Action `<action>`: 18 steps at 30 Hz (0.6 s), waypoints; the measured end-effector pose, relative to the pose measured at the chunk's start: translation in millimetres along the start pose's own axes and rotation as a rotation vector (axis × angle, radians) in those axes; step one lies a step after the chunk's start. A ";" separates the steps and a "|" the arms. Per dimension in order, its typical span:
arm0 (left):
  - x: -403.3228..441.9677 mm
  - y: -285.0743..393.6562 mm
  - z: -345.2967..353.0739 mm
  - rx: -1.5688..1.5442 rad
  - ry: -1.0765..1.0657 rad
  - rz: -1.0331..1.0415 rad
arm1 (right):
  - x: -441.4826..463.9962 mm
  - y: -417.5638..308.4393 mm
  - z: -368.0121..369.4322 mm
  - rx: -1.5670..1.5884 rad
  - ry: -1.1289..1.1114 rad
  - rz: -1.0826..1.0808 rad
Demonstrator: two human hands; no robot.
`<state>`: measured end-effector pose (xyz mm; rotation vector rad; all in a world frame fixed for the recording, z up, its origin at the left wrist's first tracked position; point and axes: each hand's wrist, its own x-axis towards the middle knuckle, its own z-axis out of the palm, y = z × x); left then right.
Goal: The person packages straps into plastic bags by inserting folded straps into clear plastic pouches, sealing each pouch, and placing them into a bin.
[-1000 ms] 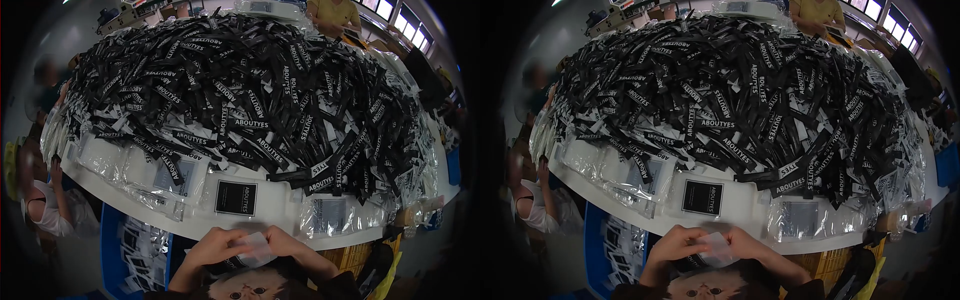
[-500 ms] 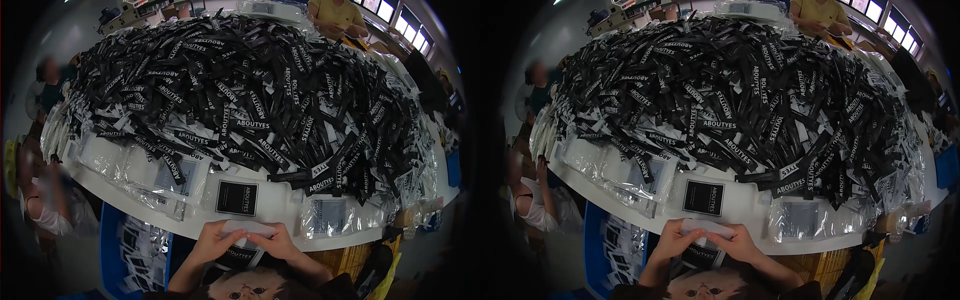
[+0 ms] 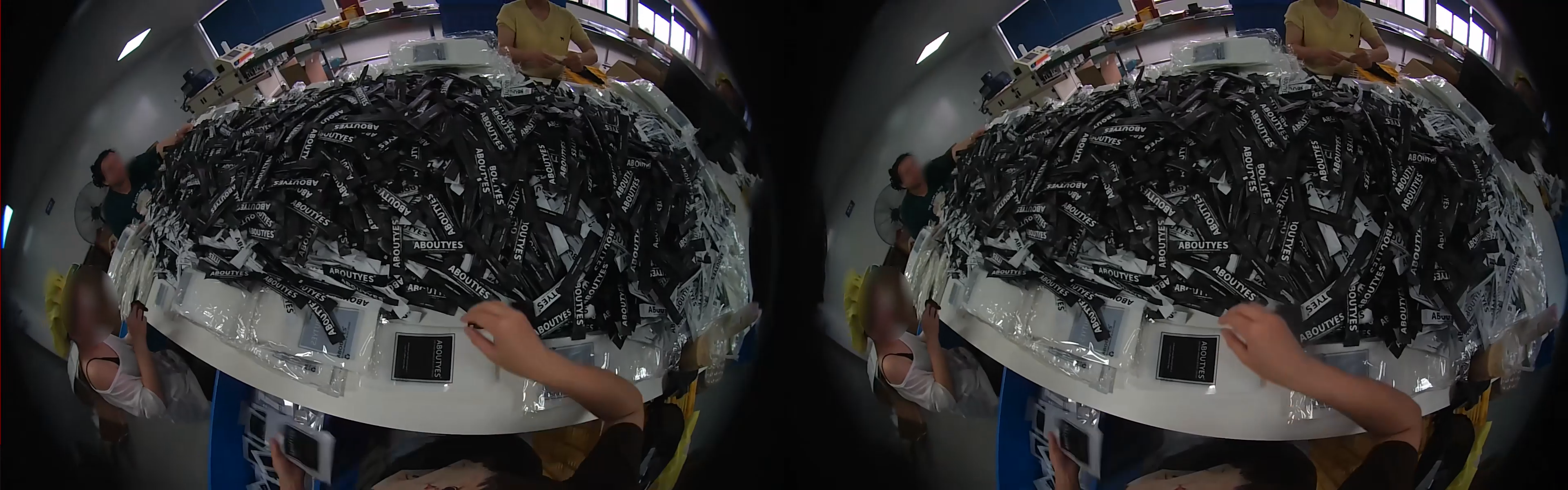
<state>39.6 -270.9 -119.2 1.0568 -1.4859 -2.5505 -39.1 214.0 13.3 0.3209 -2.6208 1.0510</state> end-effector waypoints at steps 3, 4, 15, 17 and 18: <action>-8.5 -11.9 -48.5 0.100 0.572 0.292 | 32.8 31.5 16.6 -0.252 0.036 -0.021; -15.9 -15.1 -43.5 0.142 0.646 0.373 | 38.8 40.3 23.9 -0.390 -0.016 -0.055; -72.3 -73.9 239.9 0.847 -1.010 1.129 | 47.9 44.7 6.5 -0.197 -0.006 0.236; -72.2 -68.8 277.1 0.901 -1.079 1.216 | 42.8 44.1 -3.6 -0.024 0.064 0.303; -71.7 -68.7 287.7 0.985 -1.135 1.315 | 39.7 37.8 -7.8 -0.029 0.049 0.351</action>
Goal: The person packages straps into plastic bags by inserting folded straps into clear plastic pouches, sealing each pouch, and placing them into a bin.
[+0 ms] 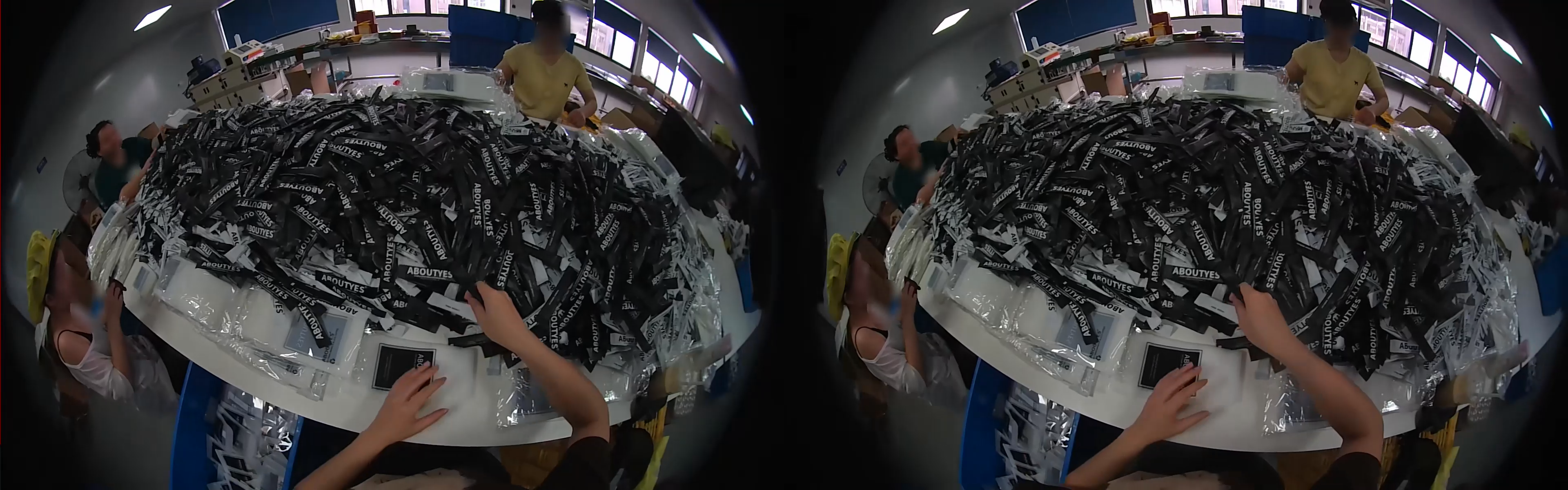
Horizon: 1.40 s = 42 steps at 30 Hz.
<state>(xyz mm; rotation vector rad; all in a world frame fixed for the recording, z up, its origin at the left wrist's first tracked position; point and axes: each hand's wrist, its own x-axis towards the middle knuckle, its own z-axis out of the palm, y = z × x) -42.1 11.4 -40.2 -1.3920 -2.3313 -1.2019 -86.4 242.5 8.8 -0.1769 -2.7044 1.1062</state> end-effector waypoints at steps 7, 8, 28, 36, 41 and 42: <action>-15.9 -16.6 17.2 0.044 -0.109 -0.088 | 2.7 -5.2 -4.5 0.120 -0.353 0.137; -14.5 -14.9 14.9 0.040 -0.115 -0.089 | 8.3 -4.1 0.0 0.034 -0.465 0.113; -23.3 -22.2 20.3 0.005 -0.034 -0.147 | -63.8 -10.7 -7.6 -0.078 -0.275 -0.029; -30.3 -29.2 25.1 -0.079 -0.044 -0.223 | -136.2 -37.4 16.5 0.862 0.173 0.261; -22.1 -20.0 17.2 -0.099 0.084 -0.248 | -147.6 -37.5 36.6 0.828 0.351 0.248; -22.4 -19.5 16.7 -0.121 0.131 -0.282 | -148.5 -38.1 37.8 0.826 0.360 0.247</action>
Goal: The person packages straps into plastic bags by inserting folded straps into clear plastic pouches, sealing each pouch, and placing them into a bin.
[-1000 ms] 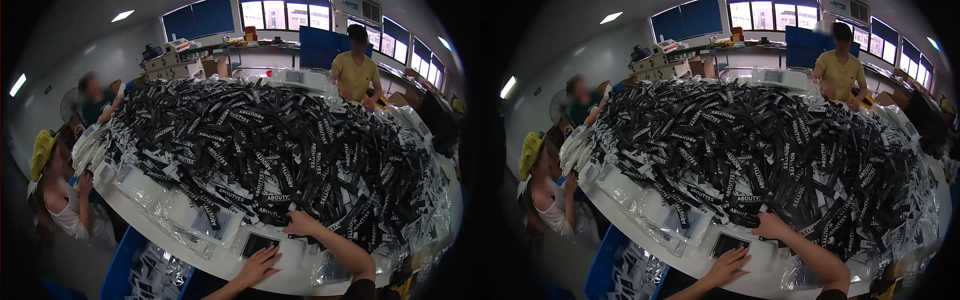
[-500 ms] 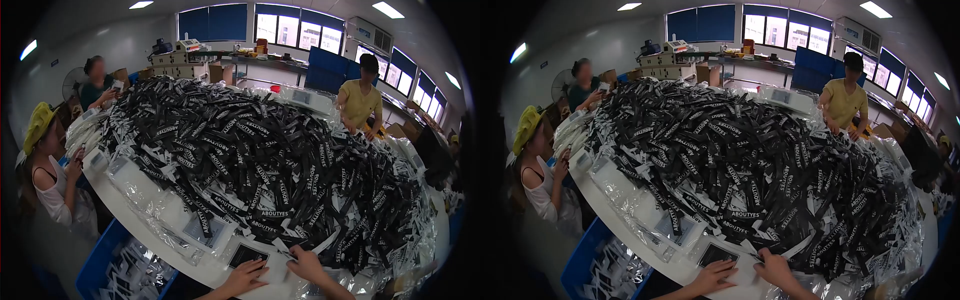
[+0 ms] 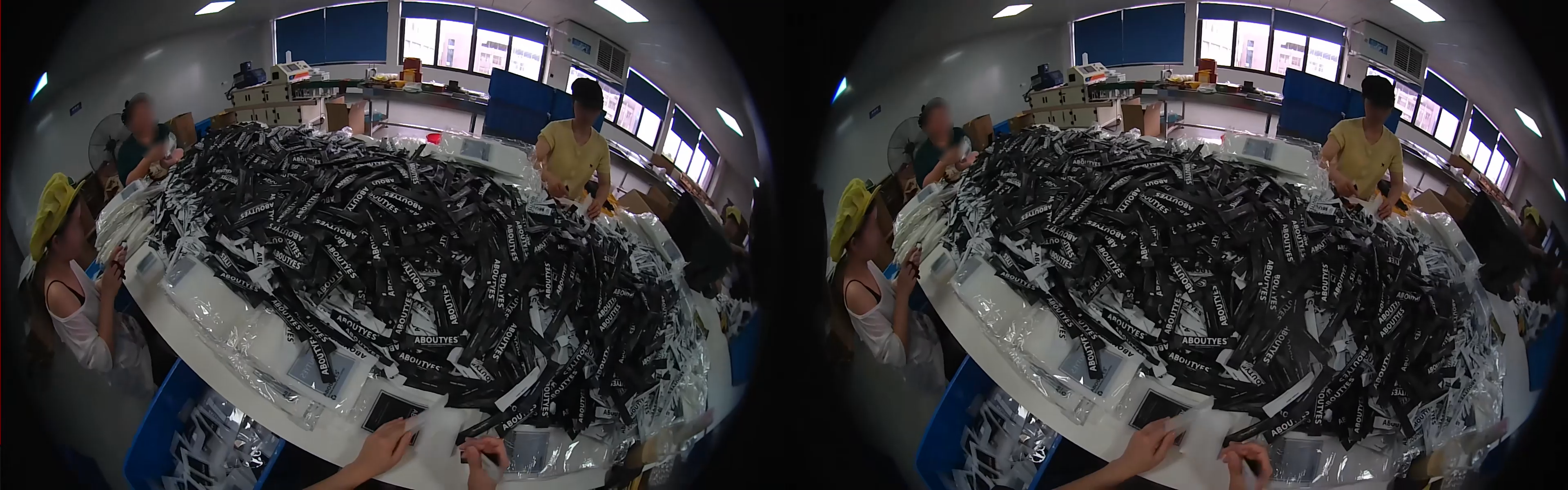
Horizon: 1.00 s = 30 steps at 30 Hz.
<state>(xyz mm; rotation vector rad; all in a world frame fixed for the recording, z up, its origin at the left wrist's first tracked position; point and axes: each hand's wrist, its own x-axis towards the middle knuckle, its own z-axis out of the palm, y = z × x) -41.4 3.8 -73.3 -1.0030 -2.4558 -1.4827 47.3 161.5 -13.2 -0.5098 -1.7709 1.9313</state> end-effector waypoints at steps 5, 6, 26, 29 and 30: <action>-2.9 4.0 -3.1 -0.039 -0.030 -0.269 | -3.7 2.9 1.3 -0.011 0.031 -0.040; -2.0 4.4 -2.5 -0.059 0.049 -0.162 | -4.6 2.2 0.9 -0.012 0.034 -0.047; -11.9 64.1 2.7 -0.007 -0.019 0.046 | -23.8 12.9 1.1 -0.044 0.008 -0.009; -13.1 64.1 -5.6 -0.044 -0.080 -0.022 | -14.9 0.4 -5.5 -0.129 -0.144 0.044; -14.2 63.6 -8.1 -0.068 -0.096 -0.048 | -9.8 -4.7 -9.7 -0.194 -0.234 0.088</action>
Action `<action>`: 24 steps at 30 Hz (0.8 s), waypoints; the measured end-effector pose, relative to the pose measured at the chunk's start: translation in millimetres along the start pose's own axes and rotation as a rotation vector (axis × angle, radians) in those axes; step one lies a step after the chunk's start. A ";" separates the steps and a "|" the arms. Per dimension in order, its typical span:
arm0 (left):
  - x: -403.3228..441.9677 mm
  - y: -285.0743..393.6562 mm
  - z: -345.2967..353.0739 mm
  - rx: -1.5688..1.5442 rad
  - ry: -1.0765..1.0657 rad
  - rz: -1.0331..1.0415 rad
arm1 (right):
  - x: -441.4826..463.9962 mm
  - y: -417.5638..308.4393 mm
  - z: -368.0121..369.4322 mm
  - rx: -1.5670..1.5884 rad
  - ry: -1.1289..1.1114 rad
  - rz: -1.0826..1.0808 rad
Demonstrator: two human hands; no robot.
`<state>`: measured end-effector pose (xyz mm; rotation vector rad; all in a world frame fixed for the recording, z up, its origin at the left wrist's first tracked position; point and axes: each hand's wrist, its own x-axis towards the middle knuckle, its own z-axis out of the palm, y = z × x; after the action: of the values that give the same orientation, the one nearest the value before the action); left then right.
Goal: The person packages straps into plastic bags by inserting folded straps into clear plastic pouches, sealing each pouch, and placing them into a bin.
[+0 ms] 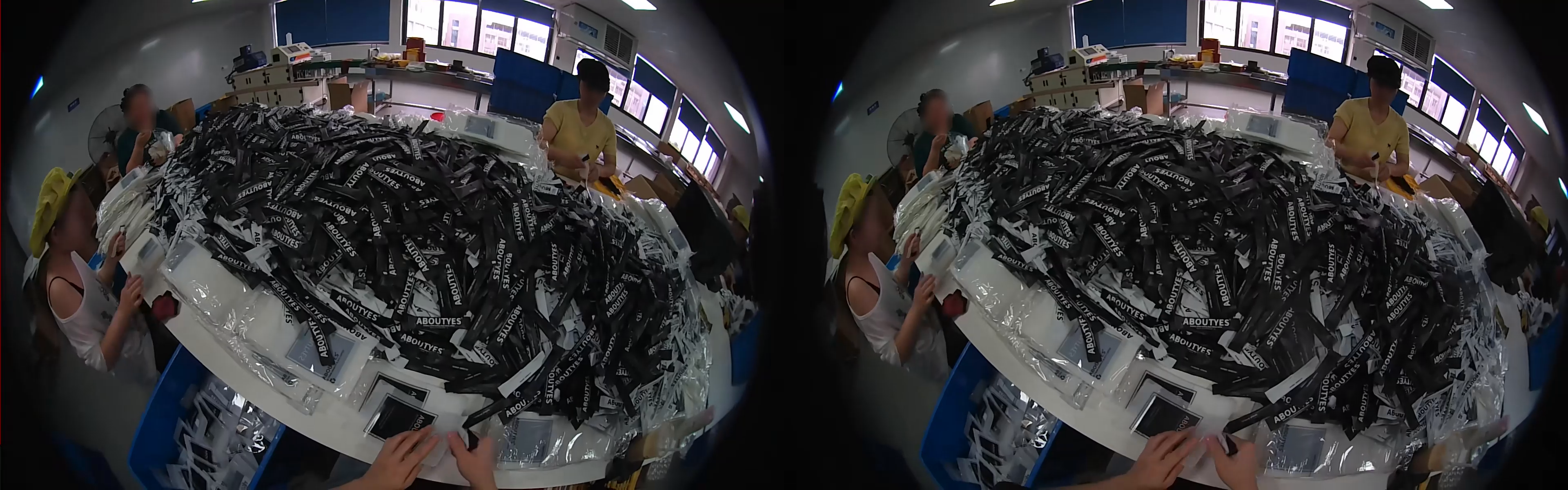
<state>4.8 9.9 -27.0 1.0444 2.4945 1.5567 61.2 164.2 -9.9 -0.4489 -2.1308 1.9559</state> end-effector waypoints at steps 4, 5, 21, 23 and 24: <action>-7.3 0.1 -13.7 -0.236 -0.065 -0.233 | 11.7 -5.6 -6.7 -0.195 -0.370 0.131; -8.9 -1.8 -15.2 -0.296 -0.076 -0.310 | 12.4 -3.5 -1.3 -0.230 -0.419 0.133; 11.2 4.2 -11.8 0.043 -0.118 -0.111 | 9.3 -8.0 32.5 -0.186 -0.097 -0.130; 7.5 4.7 -5.8 0.113 -0.150 -0.120 | 8.1 -13.0 23.7 -0.143 -0.054 -0.145; 6.0 5.1 -5.5 0.146 -0.168 -0.132 | 8.7 -17.2 20.6 -0.123 -0.026 -0.157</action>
<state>1.0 10.2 -18.2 0.9591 2.5341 1.2147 44.4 147.0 4.9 -0.2688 -2.2371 1.7629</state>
